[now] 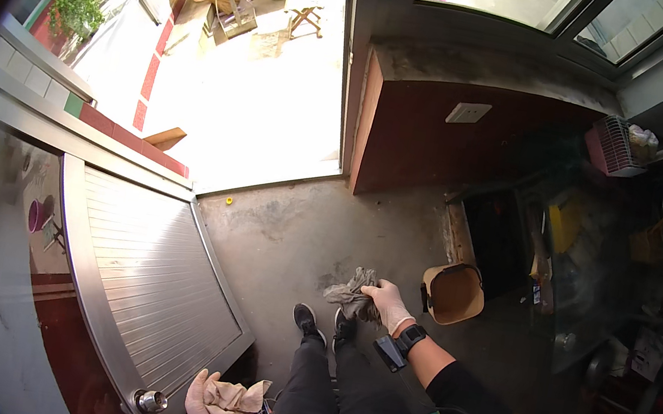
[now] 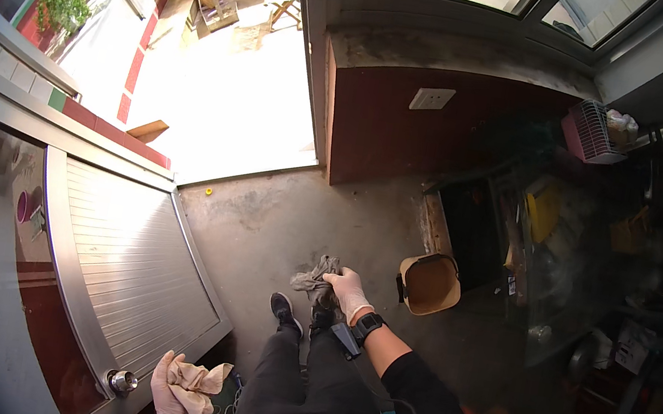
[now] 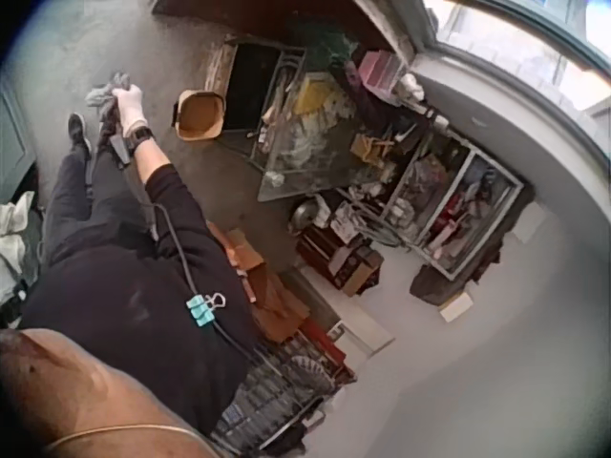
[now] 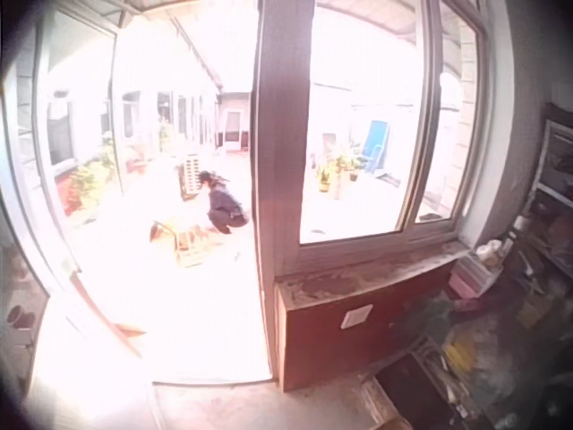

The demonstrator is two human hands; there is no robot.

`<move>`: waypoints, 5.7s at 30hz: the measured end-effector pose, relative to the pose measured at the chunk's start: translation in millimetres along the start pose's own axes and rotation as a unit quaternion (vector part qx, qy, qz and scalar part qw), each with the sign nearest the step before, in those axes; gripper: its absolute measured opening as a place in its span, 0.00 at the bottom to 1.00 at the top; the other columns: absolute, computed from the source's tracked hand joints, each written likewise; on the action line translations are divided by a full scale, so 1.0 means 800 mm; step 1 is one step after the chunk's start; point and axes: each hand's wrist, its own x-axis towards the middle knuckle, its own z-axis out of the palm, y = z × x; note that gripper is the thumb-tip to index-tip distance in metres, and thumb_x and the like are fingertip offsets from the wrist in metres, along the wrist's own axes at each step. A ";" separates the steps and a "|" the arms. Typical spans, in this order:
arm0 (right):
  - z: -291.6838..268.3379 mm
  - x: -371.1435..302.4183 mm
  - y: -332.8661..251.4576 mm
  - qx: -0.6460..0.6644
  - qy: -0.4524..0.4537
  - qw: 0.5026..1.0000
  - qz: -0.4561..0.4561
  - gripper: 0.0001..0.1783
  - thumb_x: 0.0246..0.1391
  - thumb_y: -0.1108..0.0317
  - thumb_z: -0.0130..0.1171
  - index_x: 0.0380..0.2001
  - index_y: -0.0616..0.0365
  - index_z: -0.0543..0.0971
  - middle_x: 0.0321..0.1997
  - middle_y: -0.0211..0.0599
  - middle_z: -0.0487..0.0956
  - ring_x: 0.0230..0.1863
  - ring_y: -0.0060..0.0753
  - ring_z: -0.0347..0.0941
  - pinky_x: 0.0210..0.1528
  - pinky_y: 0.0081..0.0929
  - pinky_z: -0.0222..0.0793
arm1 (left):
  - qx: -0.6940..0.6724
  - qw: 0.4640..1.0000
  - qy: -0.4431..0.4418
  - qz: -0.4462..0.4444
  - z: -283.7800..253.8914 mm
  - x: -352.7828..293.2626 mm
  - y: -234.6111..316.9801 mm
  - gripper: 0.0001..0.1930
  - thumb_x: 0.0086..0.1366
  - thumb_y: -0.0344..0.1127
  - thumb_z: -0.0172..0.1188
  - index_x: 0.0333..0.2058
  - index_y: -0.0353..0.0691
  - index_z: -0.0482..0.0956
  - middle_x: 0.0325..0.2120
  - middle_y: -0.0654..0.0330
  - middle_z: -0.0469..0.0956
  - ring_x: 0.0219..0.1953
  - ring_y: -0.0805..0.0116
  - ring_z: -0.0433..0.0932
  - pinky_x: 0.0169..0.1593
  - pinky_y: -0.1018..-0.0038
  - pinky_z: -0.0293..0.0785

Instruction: The person wipes a metal rolling door and a glass door with a cloth. They clean the door handle, frame, and glass pane while wearing gloves. The person moves around the door to reach different areas and continues wiping until the end of the clip.

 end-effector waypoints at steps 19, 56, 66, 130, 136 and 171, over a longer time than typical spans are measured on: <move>-0.062 -0.004 -0.533 0.465 -0.070 0.816 -0.337 0.23 0.66 0.59 0.56 0.55 0.64 0.73 0.58 0.42 0.75 0.59 0.40 0.72 0.64 0.37 0.68 | 0.062 0.943 -0.299 0.133 0.370 0.169 0.101 0.15 0.74 0.40 0.52 0.47 0.33 0.78 0.37 0.62 0.77 0.39 0.69 0.78 0.48 0.71 0.78; 0.085 -0.015 -0.380 -0.130 -0.498 0.849 -0.121 0.31 0.53 0.78 0.60 0.62 0.65 0.71 0.56 0.36 0.78 0.54 0.24 0.74 0.58 0.22 0.70 | 0.035 0.955 -0.176 0.235 0.372 0.041 -0.005 0.31 0.75 0.48 0.52 0.68 0.36 0.58 0.64 0.49 0.65 0.61 0.56 0.69 0.57 0.59 0.71; 0.214 -0.095 -0.238 -0.185 -0.485 0.851 -0.086 0.38 0.63 0.72 0.51 0.74 0.55 0.51 0.68 0.43 0.66 0.57 0.32 0.73 0.47 0.26 0.78 | -0.226 0.819 0.357 0.389 -0.060 -0.030 -0.029 0.32 0.72 0.41 0.53 0.70 0.44 0.53 0.70 0.51 0.56 0.67 0.48 0.63 0.61 0.48 0.65; 0.795 -0.121 -0.092 -0.120 -0.418 0.900 0.005 0.21 0.69 0.70 0.39 0.63 0.56 0.66 0.38 0.35 0.76 0.35 0.28 0.73 0.34 0.24 0.71 | -0.136 0.760 0.513 0.375 -0.214 -0.030 0.156 0.32 0.55 0.19 0.55 0.62 0.35 0.66 0.57 0.55 0.68 0.57 0.61 0.68 0.63 0.69 0.62; 0.931 0.008 -0.184 0.011 -0.440 0.892 -0.098 0.20 0.62 0.80 0.37 0.54 0.61 0.71 0.42 0.39 0.79 0.40 0.34 0.79 0.42 0.29 0.77 | -0.140 0.767 0.514 0.356 -0.220 -0.022 0.154 0.32 0.56 0.19 0.55 0.62 0.36 0.66 0.57 0.56 0.68 0.57 0.62 0.69 0.63 0.69 0.62; 0.779 -0.147 -0.117 -0.119 -0.558 0.697 -0.434 0.32 0.58 0.76 0.55 0.66 0.65 0.62 0.76 0.61 0.50 0.77 0.64 0.40 0.76 0.50 0.37 | -0.127 0.776 0.517 0.337 -0.217 -0.002 0.169 0.31 0.58 0.19 0.55 0.62 0.37 0.67 0.55 0.57 0.69 0.55 0.64 0.69 0.61 0.70 0.64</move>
